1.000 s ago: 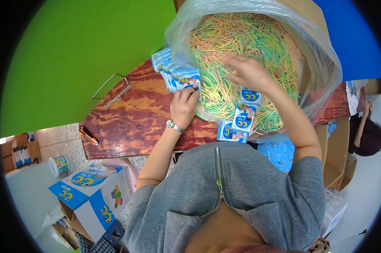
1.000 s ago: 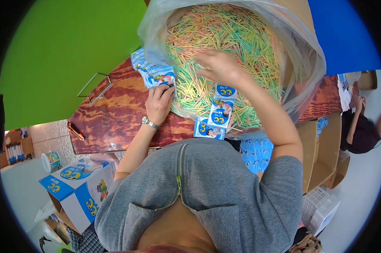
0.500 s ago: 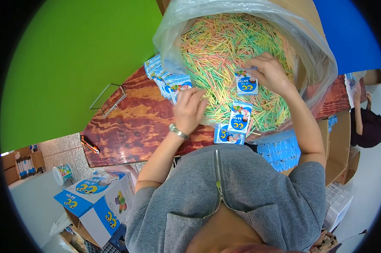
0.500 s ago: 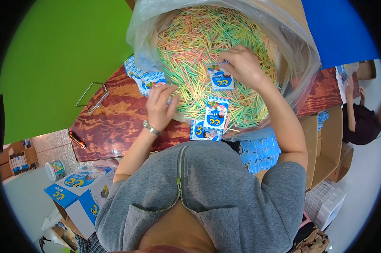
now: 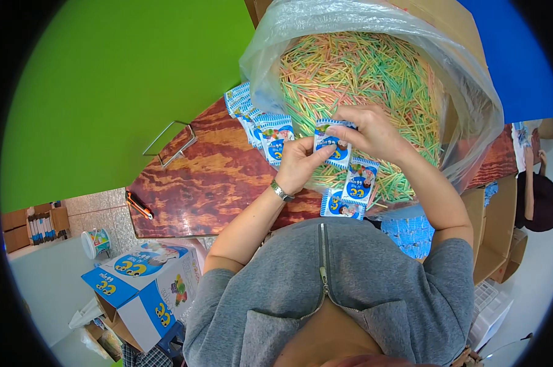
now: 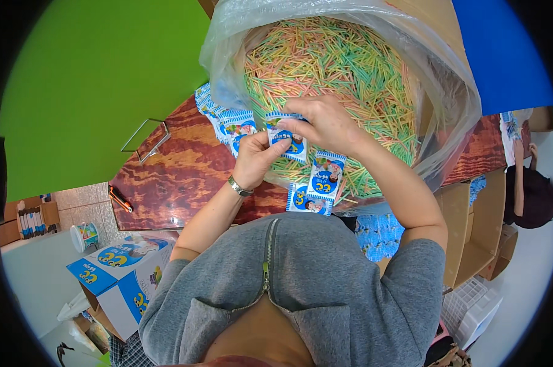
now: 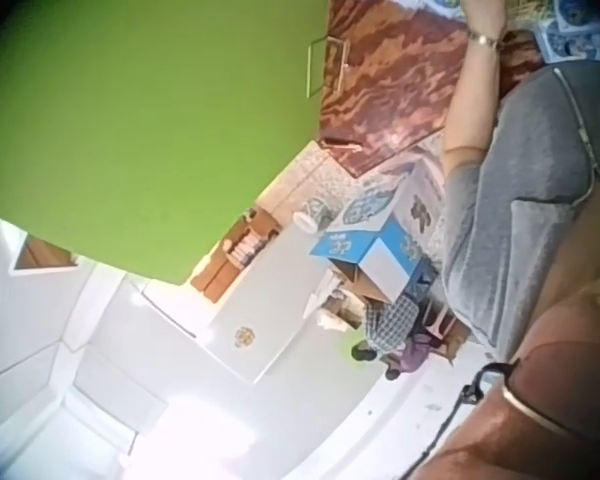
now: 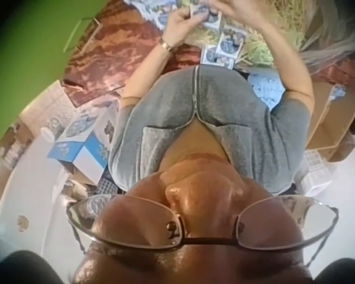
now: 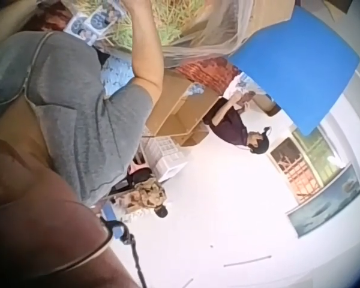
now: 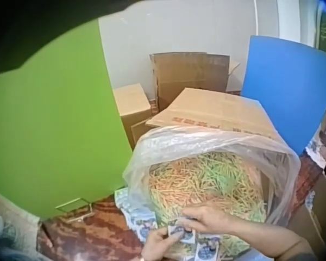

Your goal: Packing small blue product packets into a large container with colorful shredded filler and then placing them into a box.

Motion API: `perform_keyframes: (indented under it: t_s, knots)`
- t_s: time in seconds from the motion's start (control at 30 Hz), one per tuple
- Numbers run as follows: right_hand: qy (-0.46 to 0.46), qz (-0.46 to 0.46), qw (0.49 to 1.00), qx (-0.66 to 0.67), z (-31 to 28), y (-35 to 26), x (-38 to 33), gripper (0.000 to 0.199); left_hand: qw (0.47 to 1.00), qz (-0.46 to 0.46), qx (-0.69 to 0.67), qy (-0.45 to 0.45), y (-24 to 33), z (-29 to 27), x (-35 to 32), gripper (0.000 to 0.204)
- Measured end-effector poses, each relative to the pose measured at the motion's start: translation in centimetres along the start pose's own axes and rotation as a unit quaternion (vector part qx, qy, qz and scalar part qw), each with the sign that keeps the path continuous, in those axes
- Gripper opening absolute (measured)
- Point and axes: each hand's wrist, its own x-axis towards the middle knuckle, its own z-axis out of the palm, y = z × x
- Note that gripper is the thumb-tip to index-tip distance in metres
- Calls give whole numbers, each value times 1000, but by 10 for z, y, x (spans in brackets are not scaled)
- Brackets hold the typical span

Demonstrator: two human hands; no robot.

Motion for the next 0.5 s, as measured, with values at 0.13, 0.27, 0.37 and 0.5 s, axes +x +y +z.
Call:
perform_keyframes:
  t_s: [0.13,0.27,0.37,0.5]
  knots:
    - [-26,-33,998,39,7,4,11,20,999,-8,17,37,-10,-18,-1,14]
    - [-164,22,974,154,-1,16,50,24,996,-3,-22,90,-6,-23,-8,23]
    - [-78,42,996,10,11,69,111,28,997,18,26,68,-7,-24,-9,24]
    - [-91,179,958,-203,50,100,182,31,998,7,5,63,5,-19,-13,20]
